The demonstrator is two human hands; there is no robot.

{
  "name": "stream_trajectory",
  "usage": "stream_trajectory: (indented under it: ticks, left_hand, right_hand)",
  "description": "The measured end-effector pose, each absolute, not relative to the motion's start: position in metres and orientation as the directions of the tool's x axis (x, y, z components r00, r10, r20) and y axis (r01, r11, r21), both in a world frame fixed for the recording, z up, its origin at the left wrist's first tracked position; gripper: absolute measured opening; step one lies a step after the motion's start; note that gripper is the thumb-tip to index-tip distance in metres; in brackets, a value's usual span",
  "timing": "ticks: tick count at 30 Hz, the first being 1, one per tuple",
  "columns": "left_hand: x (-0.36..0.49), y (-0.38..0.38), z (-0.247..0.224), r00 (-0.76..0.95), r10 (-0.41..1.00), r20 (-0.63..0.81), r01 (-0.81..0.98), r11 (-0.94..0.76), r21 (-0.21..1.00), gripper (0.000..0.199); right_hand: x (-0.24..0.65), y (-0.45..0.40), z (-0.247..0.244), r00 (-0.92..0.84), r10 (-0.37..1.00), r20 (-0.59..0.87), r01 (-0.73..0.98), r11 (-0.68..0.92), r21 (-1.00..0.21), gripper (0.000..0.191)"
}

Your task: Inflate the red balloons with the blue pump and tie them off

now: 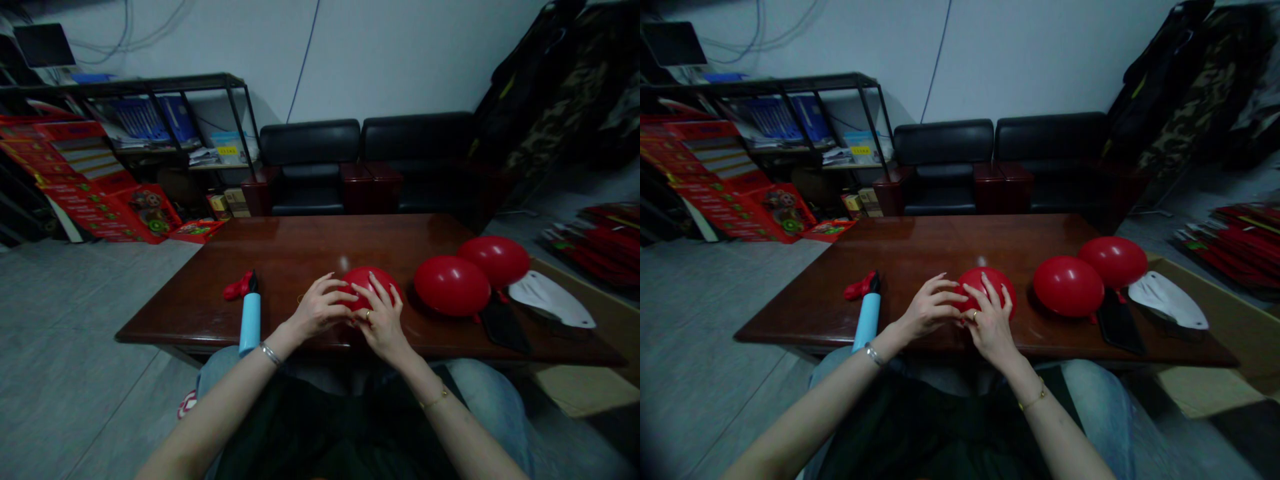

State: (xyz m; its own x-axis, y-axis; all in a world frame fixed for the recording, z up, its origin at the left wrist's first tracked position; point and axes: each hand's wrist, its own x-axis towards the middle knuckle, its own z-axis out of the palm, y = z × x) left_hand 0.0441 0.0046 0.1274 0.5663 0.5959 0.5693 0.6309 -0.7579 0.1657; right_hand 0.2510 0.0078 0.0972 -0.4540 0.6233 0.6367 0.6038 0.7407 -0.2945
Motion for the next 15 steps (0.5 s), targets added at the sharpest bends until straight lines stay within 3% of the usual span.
stream_trajectory:
  ticks: [9, 15]
  left_hand:
    - [0.043, 0.001, 0.125, 0.596, 0.534, 0.600, 0.585, -0.800, 0.131, 0.012]
    - [0.040, -0.007, 0.125, 0.583, 0.584, 0.565, 0.617, -0.771, 0.159, 0.015]
  right_hand:
    - [0.253, 0.007, 0.100, -0.468, 0.635, 0.614, 0.573, 0.748, -0.337, 0.014]
    - [0.255, 0.008, 0.101, -0.456, 0.655, 0.603, 0.581, 0.732, -0.356, 0.021]
